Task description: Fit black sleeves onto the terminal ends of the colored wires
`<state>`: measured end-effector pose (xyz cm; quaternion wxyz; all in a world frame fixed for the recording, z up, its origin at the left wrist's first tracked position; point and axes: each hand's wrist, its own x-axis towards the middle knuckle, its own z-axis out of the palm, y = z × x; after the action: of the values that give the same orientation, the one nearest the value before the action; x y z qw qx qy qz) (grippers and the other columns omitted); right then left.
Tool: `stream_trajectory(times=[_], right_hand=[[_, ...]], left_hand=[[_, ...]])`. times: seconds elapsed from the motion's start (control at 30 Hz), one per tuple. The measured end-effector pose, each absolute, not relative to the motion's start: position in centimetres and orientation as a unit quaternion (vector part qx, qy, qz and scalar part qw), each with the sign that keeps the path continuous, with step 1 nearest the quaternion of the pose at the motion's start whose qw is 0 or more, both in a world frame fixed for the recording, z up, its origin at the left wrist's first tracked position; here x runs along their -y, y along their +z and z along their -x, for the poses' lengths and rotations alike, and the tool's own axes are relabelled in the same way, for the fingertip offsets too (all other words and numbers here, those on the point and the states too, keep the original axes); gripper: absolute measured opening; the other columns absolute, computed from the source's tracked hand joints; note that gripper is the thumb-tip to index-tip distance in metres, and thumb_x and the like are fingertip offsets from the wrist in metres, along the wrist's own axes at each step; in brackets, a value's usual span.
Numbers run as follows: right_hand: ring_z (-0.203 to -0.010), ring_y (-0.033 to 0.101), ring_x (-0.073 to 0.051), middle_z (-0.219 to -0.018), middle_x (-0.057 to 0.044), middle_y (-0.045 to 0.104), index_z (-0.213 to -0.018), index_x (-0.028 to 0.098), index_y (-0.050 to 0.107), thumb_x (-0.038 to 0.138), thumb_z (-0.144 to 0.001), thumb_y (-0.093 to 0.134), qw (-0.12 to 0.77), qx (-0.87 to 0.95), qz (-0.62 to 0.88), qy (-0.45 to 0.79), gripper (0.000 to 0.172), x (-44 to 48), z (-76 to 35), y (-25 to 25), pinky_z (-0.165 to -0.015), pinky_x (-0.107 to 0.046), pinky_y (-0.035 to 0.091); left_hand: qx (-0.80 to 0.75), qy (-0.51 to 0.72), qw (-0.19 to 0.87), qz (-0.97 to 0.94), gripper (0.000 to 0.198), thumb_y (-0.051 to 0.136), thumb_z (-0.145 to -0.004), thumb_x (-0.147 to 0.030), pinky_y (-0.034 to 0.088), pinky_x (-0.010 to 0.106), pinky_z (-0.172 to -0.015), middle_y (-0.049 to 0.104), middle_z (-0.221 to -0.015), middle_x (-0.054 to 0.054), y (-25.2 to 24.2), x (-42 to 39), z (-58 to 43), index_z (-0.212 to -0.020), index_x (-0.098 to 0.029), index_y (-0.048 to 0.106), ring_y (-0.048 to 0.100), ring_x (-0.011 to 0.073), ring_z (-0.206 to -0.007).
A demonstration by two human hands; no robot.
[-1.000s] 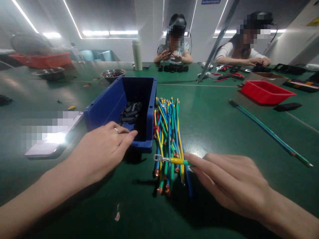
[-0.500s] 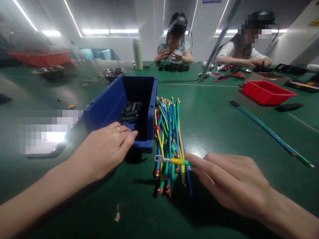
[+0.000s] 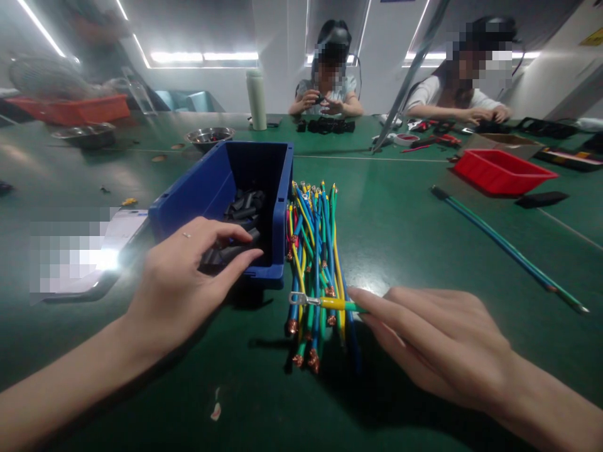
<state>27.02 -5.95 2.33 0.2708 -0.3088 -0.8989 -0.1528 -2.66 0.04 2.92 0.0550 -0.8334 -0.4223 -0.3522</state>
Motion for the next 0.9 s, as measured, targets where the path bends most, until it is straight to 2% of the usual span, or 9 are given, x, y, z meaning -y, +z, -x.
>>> stream_trajectory(times=[0.2, 0.33, 0.43, 0.57, 0.9], right_hand=[[-0.050, 0.036, -0.011, -0.061, 0.005, 0.048, -0.117, 0.010, 0.058, 0.012, -0.098, 0.049, 0.269, 0.896, 0.316, -0.158, 0.021, 5.9, -27.2, 2.1, -0.046, -0.028, 0.028], [-0.049, 0.037, -0.011, -0.060, 0.005, 0.049, -0.116, 0.011, 0.059, 0.014, -0.099, 0.049, 0.270, 0.892, 0.324, -0.163, 0.020, 5.9, -27.2, 2.0, -0.046, -0.027, 0.029], [-0.049, 0.039, -0.010, -0.061, 0.005, 0.051, -0.115, 0.011, 0.059, 0.014, -0.099, 0.051, 0.274, 0.890, 0.327, -0.163, 0.019, 6.0, -27.3, 1.9, -0.046, -0.027, 0.030], [-0.050, 0.041, -0.009, -0.063, 0.005, 0.052, -0.118, 0.011, 0.058, 0.013, -0.098, 0.052, 0.275, 0.887, 0.331, -0.165, 0.022, 5.9, -27.4, 1.7, -0.048, -0.026, 0.031], [-0.049, 0.044, -0.009, -0.064, 0.004, 0.055, -0.117, 0.010, 0.059, 0.012, -0.097, 0.053, 0.277, 0.886, 0.333, -0.164, 0.021, 6.0, -27.4, 1.8, -0.047, -0.026, 0.032]], left_hand=[[0.333, -0.374, 0.078, 0.862, 0.010, 0.067, -0.095, -0.024, 0.053, 0.029, -0.079, 0.069, -0.094, 0.001, 3.4, 0.9, 2.4, -0.104, -0.020, 0.062, 0.066, 0.0154, -0.083], [0.298, -0.333, 0.073, 0.892, 0.023, 0.064, -0.097, -0.028, 0.050, 0.026, -0.089, 0.070, -0.102, 0.004, 3.8, 1.6, 2.6, -0.117, -0.016, 0.061, 0.066, 0.0156, -0.092], [0.277, -0.315, 0.079, 0.904, 0.032, 0.064, -0.097, -0.024, 0.049, 0.026, -0.092, 0.070, -0.107, 0.006, 3.8, 1.8, 2.8, -0.126, -0.014, 0.058, 0.066, 0.0169, -0.097], [0.259, -0.331, 0.077, 0.904, 0.024, 0.063, -0.097, -0.020, 0.049, 0.027, -0.090, 0.072, -0.103, 0.004, 3.6, 1.5, 2.6, -0.120, -0.014, 0.062, 0.066, 0.0163, -0.094], [0.268, -0.337, 0.031, 0.902, 0.021, 0.063, -0.098, -0.021, 0.050, 0.029, -0.087, 0.073, -0.099, 0.003, 3.4, 1.9, 1.9, -0.118, -0.017, 0.062, 0.066, 0.0166, -0.090]])
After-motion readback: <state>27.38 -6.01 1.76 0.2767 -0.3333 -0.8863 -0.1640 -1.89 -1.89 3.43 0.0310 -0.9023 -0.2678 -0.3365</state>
